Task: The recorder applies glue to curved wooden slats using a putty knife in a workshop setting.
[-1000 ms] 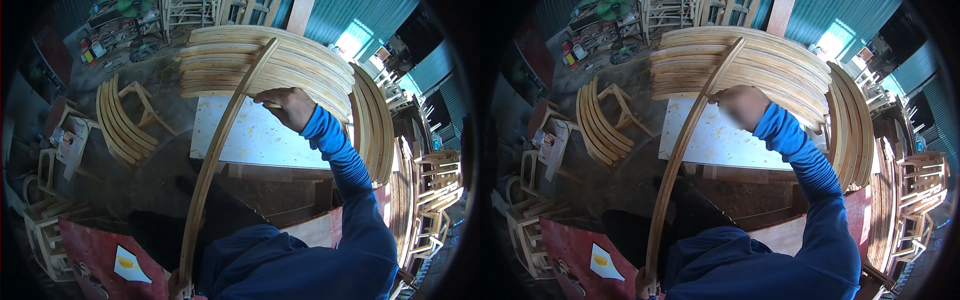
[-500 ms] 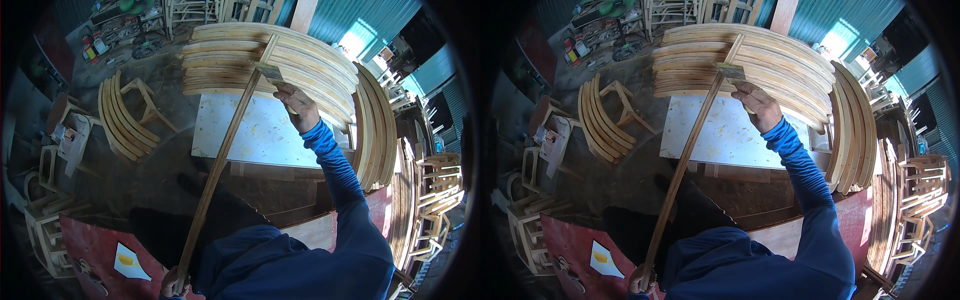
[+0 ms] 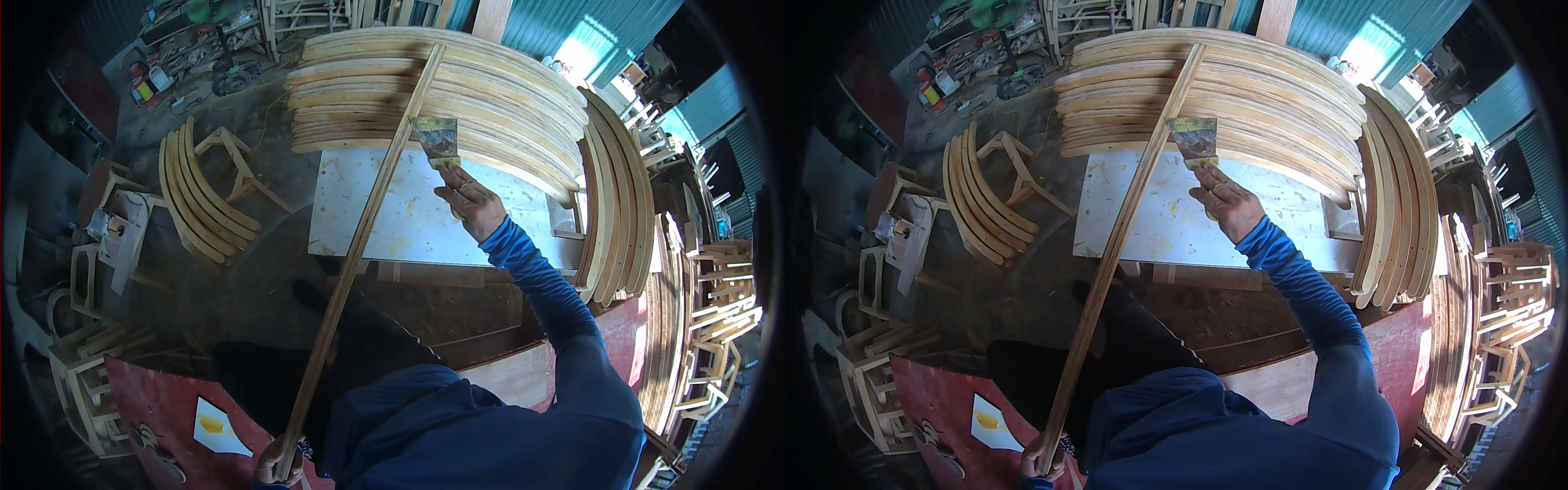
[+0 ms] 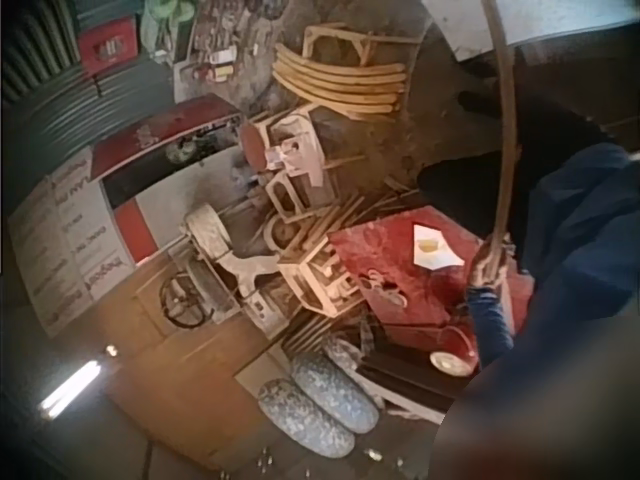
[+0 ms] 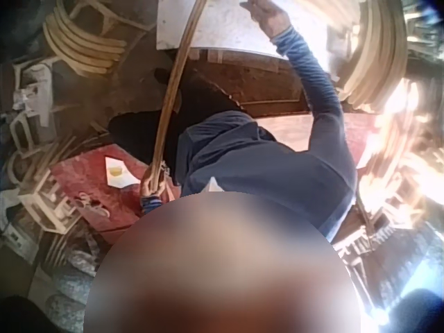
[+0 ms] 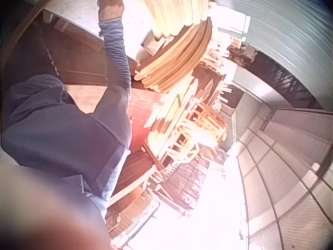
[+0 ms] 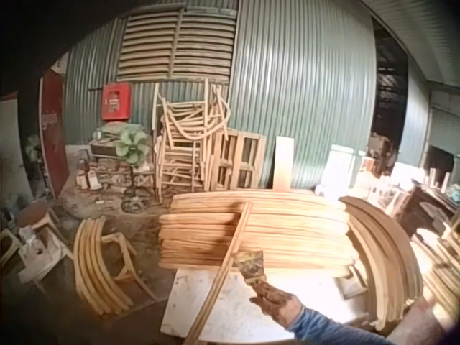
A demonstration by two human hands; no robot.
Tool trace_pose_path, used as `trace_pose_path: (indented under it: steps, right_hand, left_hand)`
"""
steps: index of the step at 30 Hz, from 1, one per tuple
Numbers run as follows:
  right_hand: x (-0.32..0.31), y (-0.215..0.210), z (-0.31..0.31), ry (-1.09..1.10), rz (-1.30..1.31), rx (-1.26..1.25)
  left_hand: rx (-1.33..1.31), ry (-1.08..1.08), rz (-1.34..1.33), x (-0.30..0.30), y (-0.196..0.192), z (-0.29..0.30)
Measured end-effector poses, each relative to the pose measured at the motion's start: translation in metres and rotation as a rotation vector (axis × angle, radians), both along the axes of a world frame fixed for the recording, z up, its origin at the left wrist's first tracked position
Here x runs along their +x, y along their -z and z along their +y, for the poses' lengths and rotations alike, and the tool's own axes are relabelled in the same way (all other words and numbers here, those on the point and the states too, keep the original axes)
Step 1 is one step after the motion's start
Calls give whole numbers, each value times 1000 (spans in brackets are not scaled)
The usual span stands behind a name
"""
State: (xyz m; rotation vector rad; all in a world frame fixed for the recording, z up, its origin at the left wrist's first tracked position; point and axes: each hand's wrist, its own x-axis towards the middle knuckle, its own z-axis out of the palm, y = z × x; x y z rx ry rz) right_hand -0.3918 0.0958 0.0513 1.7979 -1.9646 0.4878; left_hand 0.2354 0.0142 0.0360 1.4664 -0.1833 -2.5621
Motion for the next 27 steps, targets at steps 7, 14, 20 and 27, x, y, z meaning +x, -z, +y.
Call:
trace_pose_path:
  steps: [7,14,20,27]
  right_hand:
    - [-20,-44,23,162,-734,-624]
    - [-88,-7,-22,-125,-1798,-1117]
    - [-141,23,-77,-157,-1911,-926]
    - [-166,36,-60,-15,-1838,-820]
  left_hand:
    - [-23,222,384,16,24,-16]
    - [-47,335,335,33,35,-36]
    - [33,368,346,54,34,-43]
    - [157,336,412,47,22,-55]
